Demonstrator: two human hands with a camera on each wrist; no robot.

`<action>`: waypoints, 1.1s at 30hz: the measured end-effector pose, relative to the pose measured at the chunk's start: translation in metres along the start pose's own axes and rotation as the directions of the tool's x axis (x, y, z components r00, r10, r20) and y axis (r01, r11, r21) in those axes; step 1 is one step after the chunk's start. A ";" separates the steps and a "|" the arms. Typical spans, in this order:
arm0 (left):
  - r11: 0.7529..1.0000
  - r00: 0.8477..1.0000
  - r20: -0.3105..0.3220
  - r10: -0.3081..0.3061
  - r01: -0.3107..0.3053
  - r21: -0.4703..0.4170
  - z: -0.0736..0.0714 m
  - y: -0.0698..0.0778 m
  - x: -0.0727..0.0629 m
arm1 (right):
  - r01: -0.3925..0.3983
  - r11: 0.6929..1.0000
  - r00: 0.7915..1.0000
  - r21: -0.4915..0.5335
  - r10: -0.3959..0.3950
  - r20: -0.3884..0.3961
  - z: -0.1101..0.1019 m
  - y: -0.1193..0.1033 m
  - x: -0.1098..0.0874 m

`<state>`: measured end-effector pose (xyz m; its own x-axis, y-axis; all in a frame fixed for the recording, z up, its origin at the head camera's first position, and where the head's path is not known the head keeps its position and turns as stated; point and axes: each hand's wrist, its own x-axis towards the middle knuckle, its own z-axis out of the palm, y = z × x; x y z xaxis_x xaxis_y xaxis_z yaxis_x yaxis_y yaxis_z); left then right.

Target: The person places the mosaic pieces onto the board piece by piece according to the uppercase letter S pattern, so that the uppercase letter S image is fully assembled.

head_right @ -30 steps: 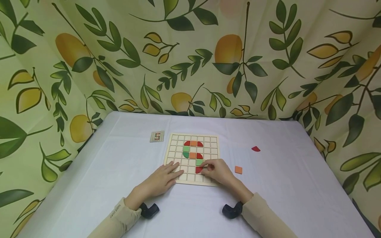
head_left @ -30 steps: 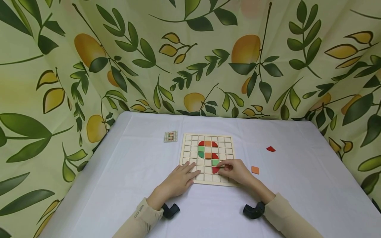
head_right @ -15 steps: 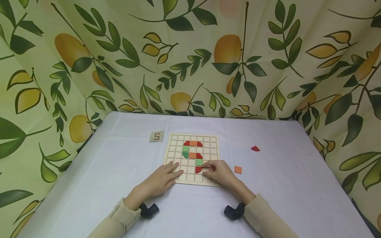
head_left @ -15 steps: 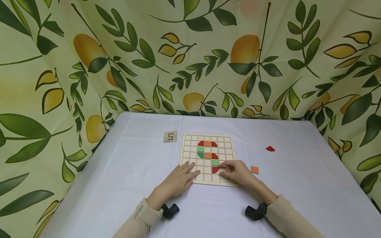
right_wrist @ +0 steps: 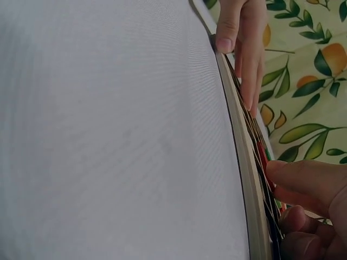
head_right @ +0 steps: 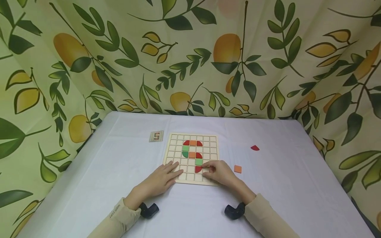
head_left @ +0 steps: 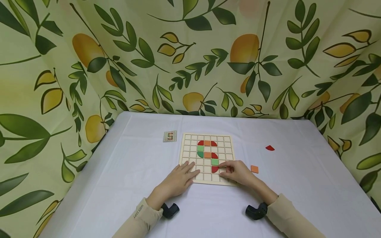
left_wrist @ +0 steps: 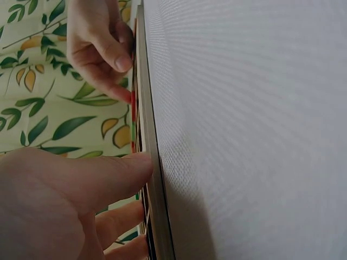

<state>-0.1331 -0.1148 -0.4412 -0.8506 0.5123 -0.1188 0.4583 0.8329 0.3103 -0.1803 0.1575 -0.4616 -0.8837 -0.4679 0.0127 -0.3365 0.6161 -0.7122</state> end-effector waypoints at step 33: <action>1.000 1.000 -0.009 0.014 -0.014 -0.003 0.000 -0.001 -0.001 | -0.021 0.994 0.987 0.107 0.038 -0.156 -0.031 0.025 -0.038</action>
<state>-0.1329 -0.1158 -0.4419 -0.8462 0.5222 -0.1056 0.4698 0.8249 0.3144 -0.1652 0.2100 -0.4580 -0.9357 -0.3398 0.0951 -0.2809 0.5541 -0.7836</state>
